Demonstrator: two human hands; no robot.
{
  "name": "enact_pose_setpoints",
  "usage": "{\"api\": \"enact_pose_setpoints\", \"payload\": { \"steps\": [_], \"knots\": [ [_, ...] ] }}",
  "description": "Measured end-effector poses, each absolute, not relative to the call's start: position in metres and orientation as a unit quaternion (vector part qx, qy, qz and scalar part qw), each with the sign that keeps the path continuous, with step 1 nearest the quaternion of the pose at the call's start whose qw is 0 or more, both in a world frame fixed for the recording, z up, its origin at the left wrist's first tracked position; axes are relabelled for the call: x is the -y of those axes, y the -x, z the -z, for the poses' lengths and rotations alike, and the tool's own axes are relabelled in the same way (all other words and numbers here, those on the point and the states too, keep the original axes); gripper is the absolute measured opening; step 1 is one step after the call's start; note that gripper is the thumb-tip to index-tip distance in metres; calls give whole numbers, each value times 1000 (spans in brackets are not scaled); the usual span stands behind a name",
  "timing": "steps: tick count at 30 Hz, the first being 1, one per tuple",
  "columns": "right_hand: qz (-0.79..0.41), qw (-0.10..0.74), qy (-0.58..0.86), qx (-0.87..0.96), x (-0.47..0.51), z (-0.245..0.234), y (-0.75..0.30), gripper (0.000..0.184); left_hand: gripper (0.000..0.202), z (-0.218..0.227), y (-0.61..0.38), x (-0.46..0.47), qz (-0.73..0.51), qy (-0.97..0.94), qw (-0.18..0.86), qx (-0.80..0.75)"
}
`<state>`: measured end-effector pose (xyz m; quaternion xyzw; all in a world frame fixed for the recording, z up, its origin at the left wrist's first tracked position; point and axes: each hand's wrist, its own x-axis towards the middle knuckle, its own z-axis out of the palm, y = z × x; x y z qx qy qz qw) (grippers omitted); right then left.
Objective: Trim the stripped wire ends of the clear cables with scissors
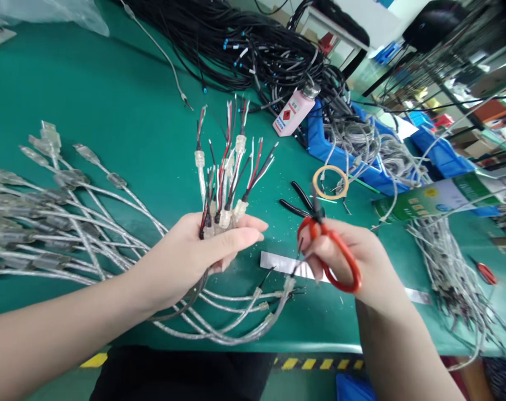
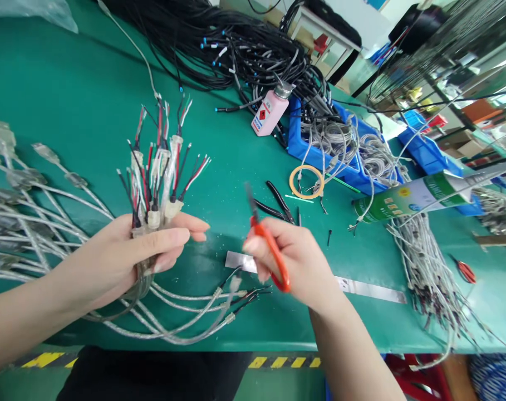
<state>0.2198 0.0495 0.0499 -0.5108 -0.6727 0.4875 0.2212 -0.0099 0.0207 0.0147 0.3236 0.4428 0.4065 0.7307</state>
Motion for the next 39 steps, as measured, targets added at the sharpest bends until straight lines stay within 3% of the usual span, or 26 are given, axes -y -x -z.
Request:
{"api": "enact_pose_setpoints", "payload": {
  "steps": [6,9,16,21,29,35,39],
  "knots": [
    [-272,479,598,582,-62,-42,-219,12,15,-14,6,-22,-429,-297,715,-465],
    [-312,531,548,566,-56,-43,-203,3,14,-12,4,-23,-426,-302,719,-458],
    [-528,451,500,518,-34,-22,-159,21,17,-5,-2,-19,-438,-265,752,-416],
    [-561,487,475,471,-32,2,-156,20,12,-7,-2,-21,-483,-213,736,-424],
    [-619,428,447,484,-21,3,-156,19,17,-6,3,-26,-470,-276,734,-405],
    [-655,438,392,475,-18,7,-156,12,11,-7,3,-25,-450,-290,750,-388],
    [-719,385,368,447,-22,9,-159,15,12,-7,4,-25,-446,-285,768,-360]
  ]
}}
